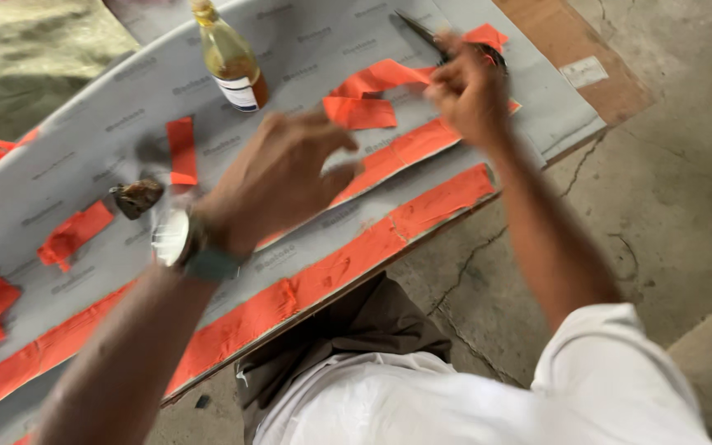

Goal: The person peels strips of orange masking tape off the release liner of a large sheet of material on a workbench, tearing off small tape pieces and setting them aside. They pick up a jar of liquid, use scissors to cut or lift remaining tape, gather the removed tape scraps into a pile, and rub their hands at the end.

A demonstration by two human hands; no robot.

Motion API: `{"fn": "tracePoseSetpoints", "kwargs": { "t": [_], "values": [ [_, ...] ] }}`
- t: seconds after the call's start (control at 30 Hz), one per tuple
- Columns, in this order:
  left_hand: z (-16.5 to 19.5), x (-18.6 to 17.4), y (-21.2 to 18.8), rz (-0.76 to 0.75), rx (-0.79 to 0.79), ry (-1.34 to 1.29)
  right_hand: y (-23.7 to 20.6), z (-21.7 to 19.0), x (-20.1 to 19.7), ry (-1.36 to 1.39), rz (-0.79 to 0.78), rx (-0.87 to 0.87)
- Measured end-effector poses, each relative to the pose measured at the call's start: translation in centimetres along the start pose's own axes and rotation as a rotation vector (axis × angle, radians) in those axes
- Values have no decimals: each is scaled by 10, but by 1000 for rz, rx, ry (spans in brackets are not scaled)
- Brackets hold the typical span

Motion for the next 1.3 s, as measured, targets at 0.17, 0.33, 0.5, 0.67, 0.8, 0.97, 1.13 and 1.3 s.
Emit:
{"fn": "tracePoseSetpoints", "kwargs": {
  "t": [0.17,0.33,0.5,0.67,0.8,0.97,1.13,1.3],
  "values": [
    [-45,78,89,-195,-55,123,19,89,-62,-197,-190,133],
    [-127,164,130,-334,-311,273,28,102,-58,-172,-257,312],
    [-172,201,130,-341,-372,300,21,92,-51,-90,-244,306],
    [-161,181,142,-213,-345,-34,6,126,-44,-395,-396,458],
    [-139,160,150,-190,-368,-207,15,125,-18,-465,-499,332],
    [-109,143,154,-128,-280,-335,21,137,2,-473,-580,348],
    [-109,137,179,-25,-99,-265,9,184,-27,-91,-473,685],
    [-74,156,234,60,239,363,-1,172,-83,514,-269,537]
  ]
}}
Point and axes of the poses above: each hand's wrist, its own y-axis towards the middle knuckle, its own x-axis out of the palm, z = x × y, the point moved 10 cm from there along y, towards the middle knuckle, and after that the axes turned 6 degrees about -x, right-handed, at the moved point
